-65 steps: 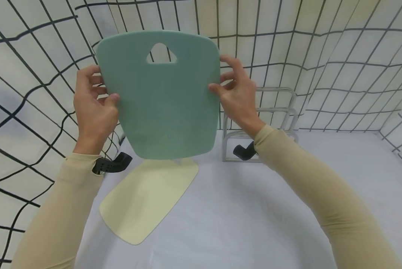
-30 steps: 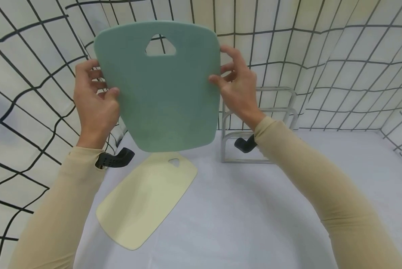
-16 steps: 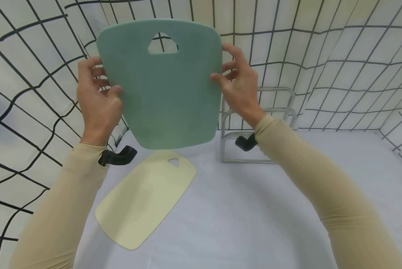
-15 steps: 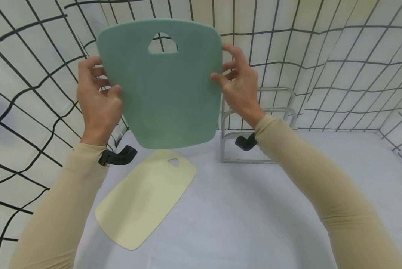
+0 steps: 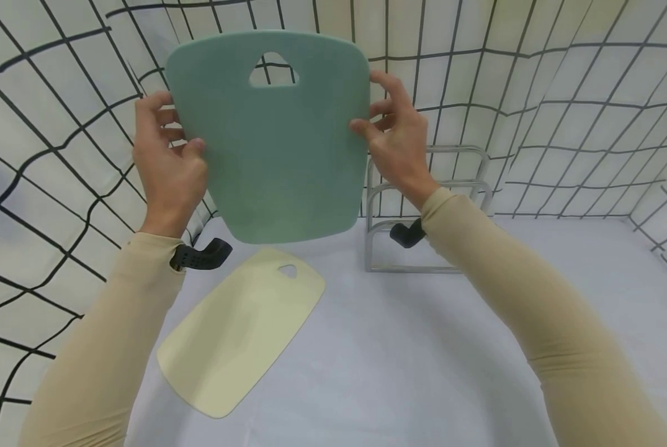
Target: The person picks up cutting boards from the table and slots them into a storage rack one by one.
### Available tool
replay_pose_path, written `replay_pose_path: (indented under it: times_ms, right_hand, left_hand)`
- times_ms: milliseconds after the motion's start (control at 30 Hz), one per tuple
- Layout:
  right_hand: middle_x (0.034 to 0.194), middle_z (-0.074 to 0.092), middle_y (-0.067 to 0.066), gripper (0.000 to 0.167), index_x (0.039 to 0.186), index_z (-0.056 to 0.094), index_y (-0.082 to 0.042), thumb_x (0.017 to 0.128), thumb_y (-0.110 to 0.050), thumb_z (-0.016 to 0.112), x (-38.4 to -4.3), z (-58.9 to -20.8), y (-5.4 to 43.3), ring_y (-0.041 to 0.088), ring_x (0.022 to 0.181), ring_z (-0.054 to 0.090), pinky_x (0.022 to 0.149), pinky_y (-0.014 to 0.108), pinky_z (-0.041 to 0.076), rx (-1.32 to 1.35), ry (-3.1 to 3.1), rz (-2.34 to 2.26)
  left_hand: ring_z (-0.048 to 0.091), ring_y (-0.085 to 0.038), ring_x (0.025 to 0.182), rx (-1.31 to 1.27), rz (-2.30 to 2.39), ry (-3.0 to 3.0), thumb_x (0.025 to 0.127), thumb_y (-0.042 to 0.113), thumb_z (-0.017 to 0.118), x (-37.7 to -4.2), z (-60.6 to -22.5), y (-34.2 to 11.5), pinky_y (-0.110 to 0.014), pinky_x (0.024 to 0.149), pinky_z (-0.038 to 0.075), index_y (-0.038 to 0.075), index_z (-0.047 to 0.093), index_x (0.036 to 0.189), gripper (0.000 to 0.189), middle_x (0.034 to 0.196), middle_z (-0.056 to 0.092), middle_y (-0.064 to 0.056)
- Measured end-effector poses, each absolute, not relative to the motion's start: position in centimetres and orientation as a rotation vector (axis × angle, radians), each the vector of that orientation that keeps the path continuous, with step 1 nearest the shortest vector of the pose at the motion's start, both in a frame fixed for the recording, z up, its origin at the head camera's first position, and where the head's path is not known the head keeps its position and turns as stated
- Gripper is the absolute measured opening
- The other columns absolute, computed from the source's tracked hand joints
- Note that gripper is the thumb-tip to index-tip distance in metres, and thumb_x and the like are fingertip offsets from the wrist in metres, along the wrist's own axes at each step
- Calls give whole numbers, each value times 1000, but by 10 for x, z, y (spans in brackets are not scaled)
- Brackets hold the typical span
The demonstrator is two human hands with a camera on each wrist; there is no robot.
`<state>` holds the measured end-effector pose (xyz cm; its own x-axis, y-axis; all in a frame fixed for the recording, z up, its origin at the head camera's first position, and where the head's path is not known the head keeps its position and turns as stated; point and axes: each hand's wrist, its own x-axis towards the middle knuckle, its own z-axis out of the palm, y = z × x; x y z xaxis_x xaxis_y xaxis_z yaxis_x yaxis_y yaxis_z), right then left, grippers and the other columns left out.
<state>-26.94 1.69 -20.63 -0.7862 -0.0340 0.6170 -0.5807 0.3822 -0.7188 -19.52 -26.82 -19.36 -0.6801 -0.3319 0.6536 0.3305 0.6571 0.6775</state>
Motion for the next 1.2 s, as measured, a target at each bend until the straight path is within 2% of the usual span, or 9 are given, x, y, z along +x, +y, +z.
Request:
replay_pose_path:
  times_ms: [433,733,933,1200]
  right_hand:
    - [109,74,10,57,147,51,-27,96,-14,73,-277,-208,19,16,85,73,91,29,63,524,-2127,1391]
    - [112,75,10,57,147,50,-28,96,-16,73,-280,-209,21,16,88,73,94,30,62,506,-2140,1349]
    - [114,74,9,60,148,49,-30,96,-16,74,-281,-209,26,16,90,72,94,31,62,495,-2159,1334]
    - [114,73,10,60,149,48,-30,96,-17,73,-282,-209,32,15,92,71,95,30,61,479,-2170,1319]
  left_hand:
    - [56,0,103,10,-1037,-2071,96,-6,46,-205,-198,-267,-21,88,53,29,49,143,58,130,60,6]
    - [56,1,102,0,-1029,-2065,95,-7,46,-209,-200,-264,-21,89,55,28,50,142,59,128,61,7]
    - [55,1,100,-30,-1034,-2051,95,-9,46,-210,-202,-259,-18,85,52,27,51,142,59,126,61,6]
    - [54,-1,100,-57,-1023,-2051,95,-9,45,-212,-204,-254,-18,84,50,26,51,142,58,131,63,-1]
